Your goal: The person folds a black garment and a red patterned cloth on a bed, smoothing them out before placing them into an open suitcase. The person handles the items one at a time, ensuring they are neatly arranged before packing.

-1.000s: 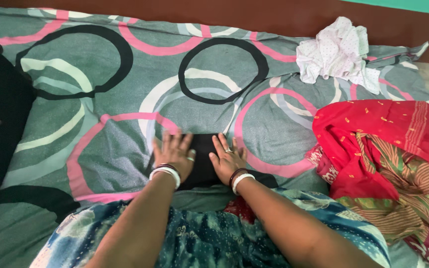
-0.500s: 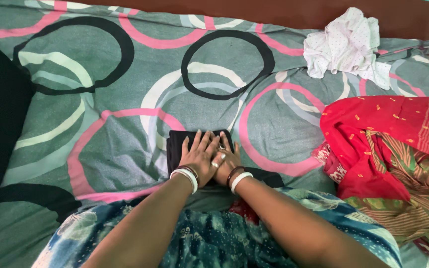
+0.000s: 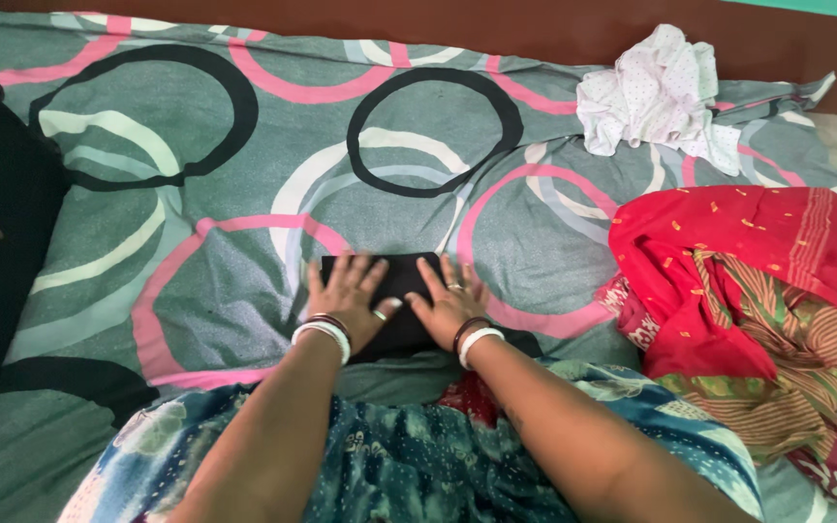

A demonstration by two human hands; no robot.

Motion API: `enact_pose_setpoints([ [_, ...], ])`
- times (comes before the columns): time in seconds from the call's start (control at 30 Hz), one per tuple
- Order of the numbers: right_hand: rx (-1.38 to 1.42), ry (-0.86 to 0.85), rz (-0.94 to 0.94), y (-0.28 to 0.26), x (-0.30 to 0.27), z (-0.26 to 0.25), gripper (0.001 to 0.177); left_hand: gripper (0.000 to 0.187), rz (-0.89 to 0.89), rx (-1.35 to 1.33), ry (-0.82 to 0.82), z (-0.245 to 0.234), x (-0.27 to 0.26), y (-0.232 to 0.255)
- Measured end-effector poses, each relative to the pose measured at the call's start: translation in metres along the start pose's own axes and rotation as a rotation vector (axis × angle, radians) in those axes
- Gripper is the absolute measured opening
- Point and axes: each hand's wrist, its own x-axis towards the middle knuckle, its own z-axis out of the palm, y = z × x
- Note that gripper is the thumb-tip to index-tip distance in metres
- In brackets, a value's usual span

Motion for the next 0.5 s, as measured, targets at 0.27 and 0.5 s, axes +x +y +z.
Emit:
enact_pose_setpoints([
  [0.27,-0.033,0.260,-0.037,0.013,0.020,0.017,0.070,0.074,-0.130,-0.056,0.247,0.005,0.014,0.000],
  [0.5,-0.122,-0.060,-0.210,-0.016,0.012,0.017,0.076,0.069,0.155,-0.142,0.044,0.037,0.026,0.017],
])
